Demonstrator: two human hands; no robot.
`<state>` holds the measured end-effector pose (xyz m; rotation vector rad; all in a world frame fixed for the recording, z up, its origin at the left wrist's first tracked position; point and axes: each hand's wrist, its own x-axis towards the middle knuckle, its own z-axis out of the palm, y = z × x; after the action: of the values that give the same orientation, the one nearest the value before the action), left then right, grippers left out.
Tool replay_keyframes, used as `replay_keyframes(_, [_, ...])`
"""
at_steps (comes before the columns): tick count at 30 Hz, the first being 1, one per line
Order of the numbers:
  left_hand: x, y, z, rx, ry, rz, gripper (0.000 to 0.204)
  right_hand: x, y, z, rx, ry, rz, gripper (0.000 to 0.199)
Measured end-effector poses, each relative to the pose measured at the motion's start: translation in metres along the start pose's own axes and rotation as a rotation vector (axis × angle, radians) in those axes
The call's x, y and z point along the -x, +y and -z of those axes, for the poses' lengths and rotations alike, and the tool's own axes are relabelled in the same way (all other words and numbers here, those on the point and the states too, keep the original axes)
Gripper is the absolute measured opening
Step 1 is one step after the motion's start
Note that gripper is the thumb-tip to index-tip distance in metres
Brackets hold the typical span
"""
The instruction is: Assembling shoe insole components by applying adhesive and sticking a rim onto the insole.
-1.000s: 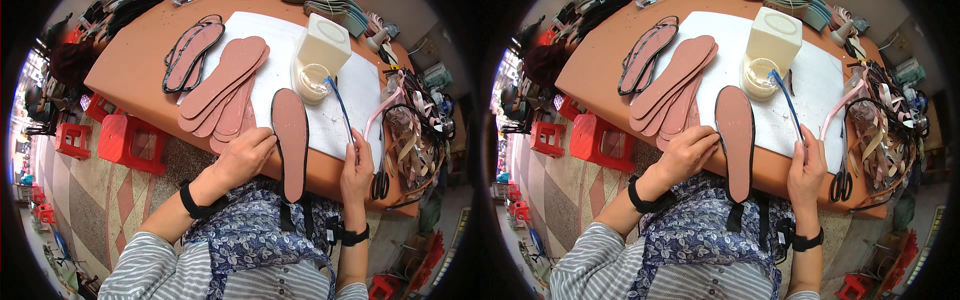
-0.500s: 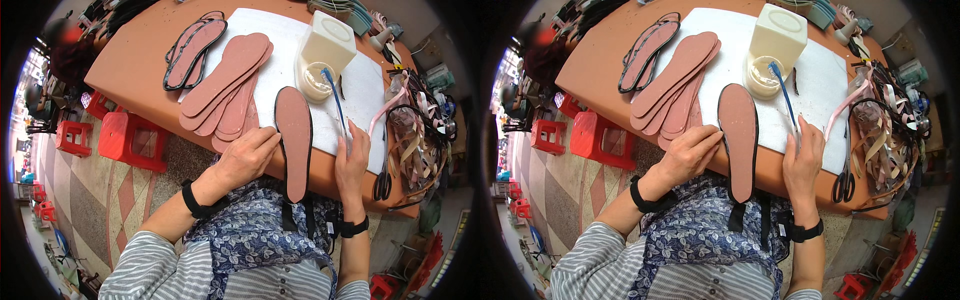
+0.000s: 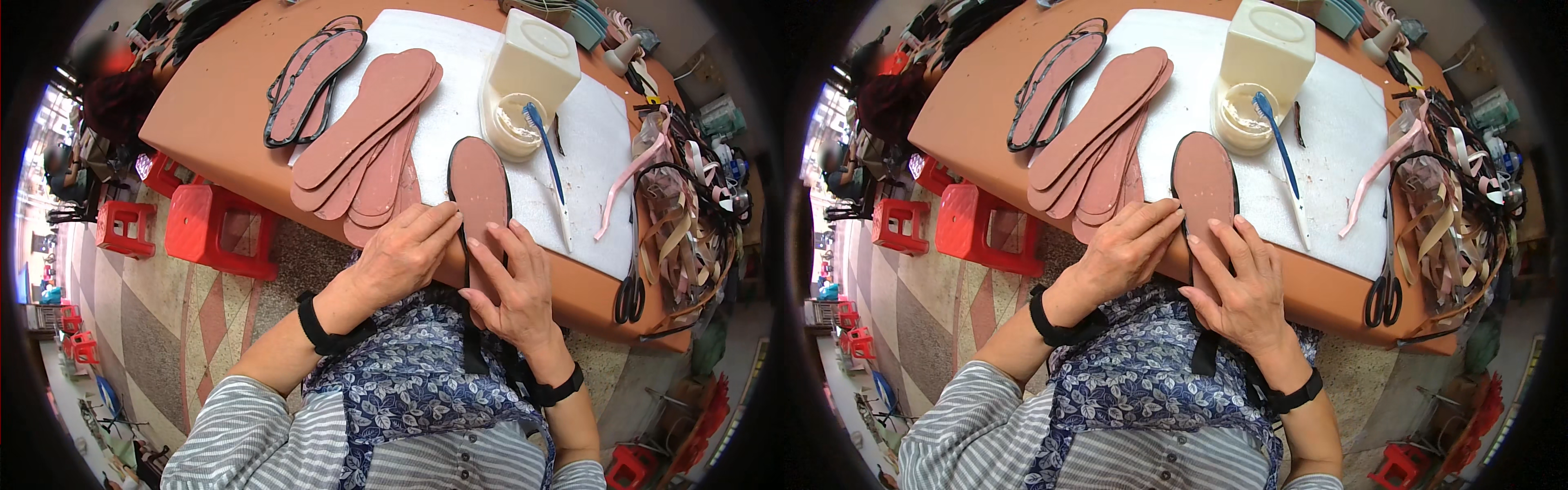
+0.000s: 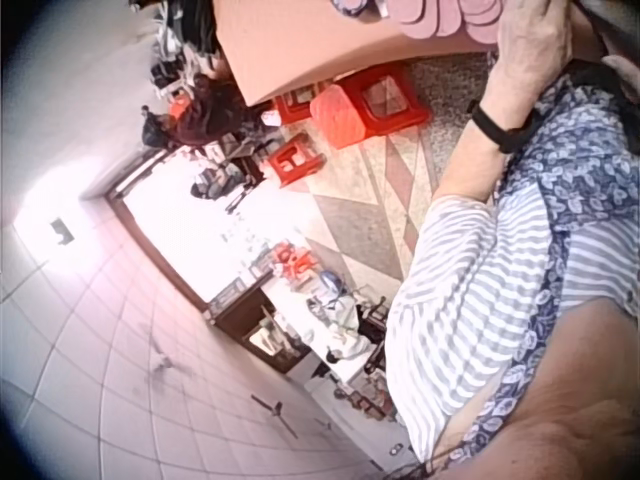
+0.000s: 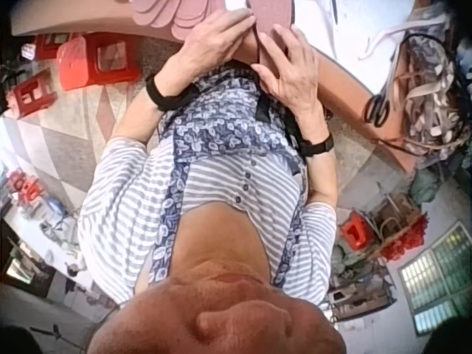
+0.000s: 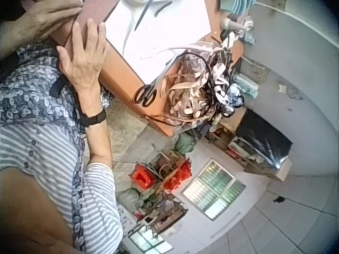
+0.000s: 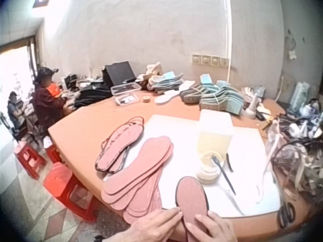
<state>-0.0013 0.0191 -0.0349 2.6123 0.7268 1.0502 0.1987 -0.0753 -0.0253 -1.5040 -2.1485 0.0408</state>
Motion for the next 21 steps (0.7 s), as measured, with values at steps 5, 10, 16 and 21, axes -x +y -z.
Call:
replay_keyframes(5, [-0.0007,0.0000,0.0005,-0.007,-0.024,0.000,0.043,-0.0088,0.0002,-0.0001,0.040,-0.026,0.003,0.058])
replay_keyframes(10, [-0.0002,-0.0004,0.0004,0.004,-0.045,-0.001,0.046,-0.0099,0.0005,-0.0025,0.079,-0.053,0.059,0.059])
replay_keyframes(16, [-0.0014,-0.0002,0.0017,-0.016,-0.073,-0.008,0.048,-0.0082,0.0011,-0.0051,0.117,-0.046,0.030,0.057])
replay_keyframes(21, [0.0001,-0.0019,-0.0005,-0.019,-0.062,-0.014,0.046,-0.0068,0.0000,-0.0070,0.124,-0.012,0.040,0.054])
